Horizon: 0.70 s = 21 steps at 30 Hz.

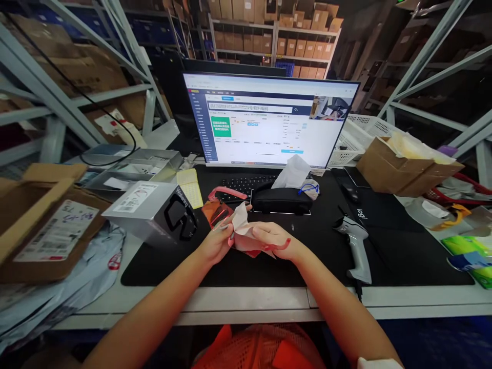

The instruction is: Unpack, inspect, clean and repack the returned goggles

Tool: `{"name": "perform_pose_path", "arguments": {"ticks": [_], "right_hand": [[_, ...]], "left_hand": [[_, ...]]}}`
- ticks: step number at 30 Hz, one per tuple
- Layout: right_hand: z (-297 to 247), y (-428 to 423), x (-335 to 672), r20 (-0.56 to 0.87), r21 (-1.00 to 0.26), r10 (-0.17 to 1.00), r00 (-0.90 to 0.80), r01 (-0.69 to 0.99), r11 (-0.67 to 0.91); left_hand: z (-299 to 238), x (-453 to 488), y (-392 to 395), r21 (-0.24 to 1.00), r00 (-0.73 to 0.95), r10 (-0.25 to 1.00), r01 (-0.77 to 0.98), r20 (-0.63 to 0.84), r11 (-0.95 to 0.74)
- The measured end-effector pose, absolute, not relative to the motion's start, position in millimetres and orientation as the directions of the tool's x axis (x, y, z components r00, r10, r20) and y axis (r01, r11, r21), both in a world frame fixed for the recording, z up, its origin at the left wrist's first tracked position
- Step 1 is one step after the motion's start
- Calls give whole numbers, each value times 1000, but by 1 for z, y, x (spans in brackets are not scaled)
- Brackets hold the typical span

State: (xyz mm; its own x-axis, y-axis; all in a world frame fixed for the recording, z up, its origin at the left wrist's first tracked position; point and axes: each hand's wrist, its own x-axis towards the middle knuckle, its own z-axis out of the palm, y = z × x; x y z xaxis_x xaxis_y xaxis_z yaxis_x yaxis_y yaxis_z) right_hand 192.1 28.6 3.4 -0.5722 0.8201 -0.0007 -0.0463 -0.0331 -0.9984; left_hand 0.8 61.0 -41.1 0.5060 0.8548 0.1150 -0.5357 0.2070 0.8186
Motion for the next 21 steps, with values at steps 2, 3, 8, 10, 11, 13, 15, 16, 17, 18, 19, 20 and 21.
{"name": "perform_pose_path", "arguments": {"ticks": [2, 3, 8, 10, 11, 13, 15, 16, 17, 18, 19, 20, 21], "right_hand": [[0, 29, 197, -6, -1000, 825, -565, -20, -20], [-3, 28, 200, -3, -1000, 832, -555, -11, -11], [-13, 24, 207, 4, -1000, 874, -487, -14, -3], [-15, 23, 208, 11, -995, 917, -400, -95, -29], [-16, 24, 209, 7, -985, 942, -335, -167, -52], [-17, 26, 208, -42, -931, 977, -210, -346, -114], [-15, 30, 207, -120, -844, 983, -143, -506, -176], [-14, 32, 207, -154, -805, 981, -122, -559, -196], [-11, 33, 207, -180, -779, 979, -97, -594, -202], [-9, 33, 208, -198, -765, 978, -59, -615, -192], [-6, 32, 211, -210, -763, 978, -7, -625, -168], [-3, 29, 216, -214, -769, 975, 62, -626, -129], [0, 24, 225, -207, -784, 968, 141, -615, -78]], "left_hand": [[-41, 2, 61, 802, 529, 843, -543, 98, 247], [-42, 2, 61, 796, 538, 838, -545, 94, 261], [-45, 3, 60, 809, 550, 830, -527, 93, 259], [-47, 1, 61, 836, 536, 839, -502, 100, 220], [-48, 0, 62, 854, 507, 854, -489, 115, 175], [-49, -2, 63, 890, 409, 894, -456, 183, 27], [-49, -4, 64, 900, 316, 905, -413, 285, -139], [-47, -4, 63, 898, 289, 900, -392, 326, -199], [-45, -4, 62, 897, 276, 896, -377, 348, -233], [-43, -4, 60, 899, 273, 895, -364, 354, -244], [-40, -4, 58, 904, 271, 897, -350, 349, -246], [-37, -4, 56, 911, 271, 900, -331, 342, -247], [-35, -4, 55, 917, 271, 900, -307, 341, -255]]}}
